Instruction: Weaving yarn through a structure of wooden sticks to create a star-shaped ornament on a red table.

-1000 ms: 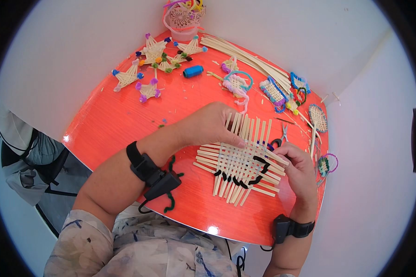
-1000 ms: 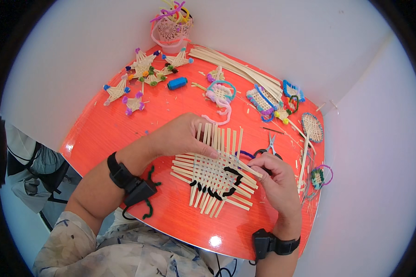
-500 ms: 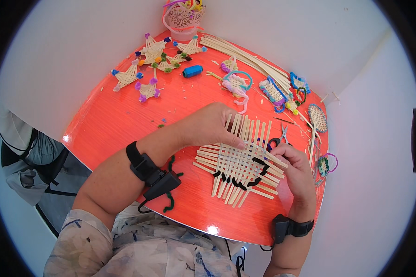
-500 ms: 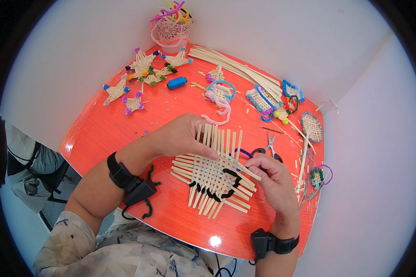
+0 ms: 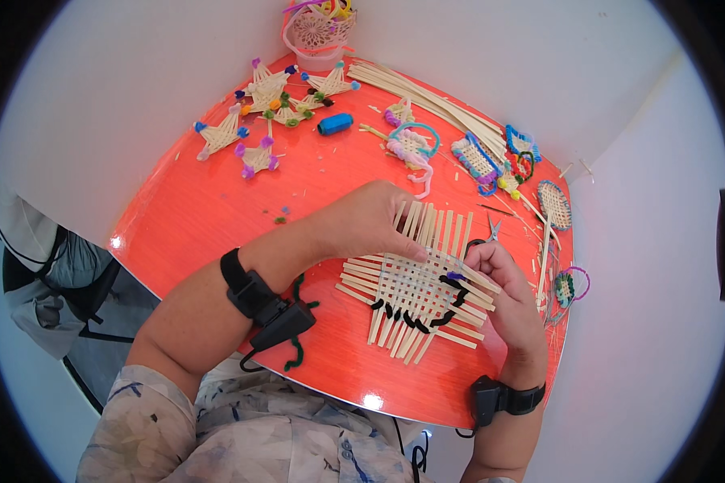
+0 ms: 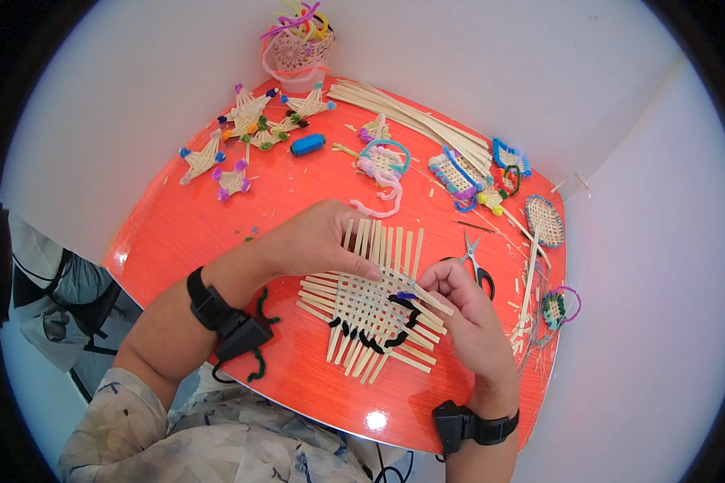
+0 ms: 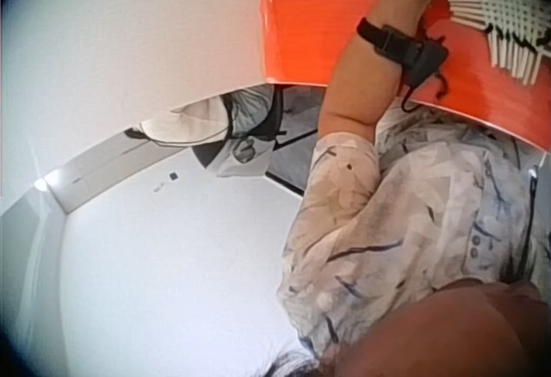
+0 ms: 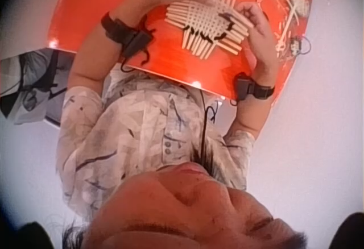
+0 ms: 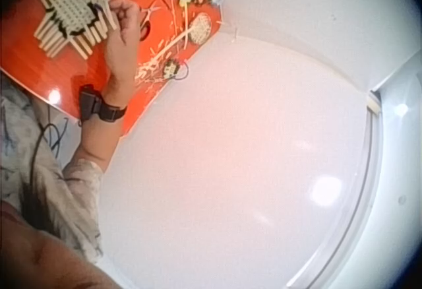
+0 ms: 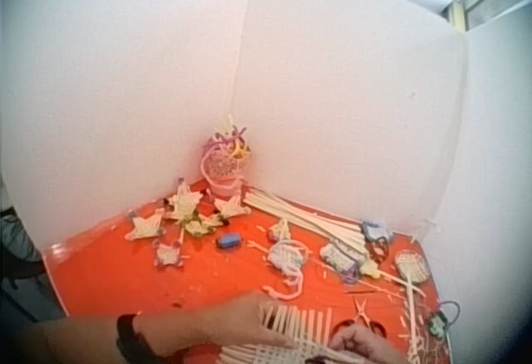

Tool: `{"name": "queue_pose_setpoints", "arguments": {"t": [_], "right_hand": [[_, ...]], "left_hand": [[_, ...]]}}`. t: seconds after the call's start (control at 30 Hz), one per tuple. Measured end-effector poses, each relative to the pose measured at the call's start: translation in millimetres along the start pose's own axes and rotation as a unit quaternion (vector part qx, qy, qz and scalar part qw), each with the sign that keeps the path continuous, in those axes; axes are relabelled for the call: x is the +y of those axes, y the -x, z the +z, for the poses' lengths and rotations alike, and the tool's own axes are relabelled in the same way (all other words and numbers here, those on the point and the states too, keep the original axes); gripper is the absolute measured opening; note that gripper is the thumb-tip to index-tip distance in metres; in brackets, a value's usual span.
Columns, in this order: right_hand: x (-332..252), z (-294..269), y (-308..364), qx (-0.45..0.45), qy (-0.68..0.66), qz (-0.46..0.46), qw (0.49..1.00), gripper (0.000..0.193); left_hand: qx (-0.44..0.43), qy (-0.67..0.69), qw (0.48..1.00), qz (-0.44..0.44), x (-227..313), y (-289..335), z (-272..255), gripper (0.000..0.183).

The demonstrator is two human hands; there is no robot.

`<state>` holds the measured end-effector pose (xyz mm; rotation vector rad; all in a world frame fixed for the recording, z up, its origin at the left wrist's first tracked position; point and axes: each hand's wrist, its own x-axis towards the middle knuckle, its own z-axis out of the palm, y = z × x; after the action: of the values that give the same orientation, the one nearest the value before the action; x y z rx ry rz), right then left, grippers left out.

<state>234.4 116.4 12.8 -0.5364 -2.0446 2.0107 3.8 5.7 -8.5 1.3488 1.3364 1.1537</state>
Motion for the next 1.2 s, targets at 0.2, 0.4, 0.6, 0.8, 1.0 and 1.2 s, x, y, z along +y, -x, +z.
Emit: {"name": "queue_pose_setpoints", "arguments": {"t": [0.2,0.4,0.6,0.8,1.0,1.2], "right_hand": [[6,-1,0,0.020,-0.008,-0.024,0.999,0.012],[10,0,-4,0.014,-0.035,-0.024,0.999,0.008],[15,-3,-6,0.064,-0.042,-0.025,0.997,0.008],[22,-4,-7,0.059,-0.033,-0.044,0.997,0.010],[16,-2,-8,0.016,-0.012,-0.070,0.997,0.014],[15,1,-8,0.025,-0.009,-0.052,0.998,0.012]], "left_hand": [[0.000,-0.018,1.000,0.021,4,0,1,0.015],[-0.022,0.019,0.999,-0.019,4,1,0,0.016],[0.035,0.019,0.998,-0.051,6,0,7,0.055],[0.343,-0.331,0.841,0.258,4,-5,10,0.066],[0.080,-0.316,0.903,0.281,-3,-1,21,0.025],[0.075,-0.247,0.924,0.282,-1,-3,23,0.009]]}}
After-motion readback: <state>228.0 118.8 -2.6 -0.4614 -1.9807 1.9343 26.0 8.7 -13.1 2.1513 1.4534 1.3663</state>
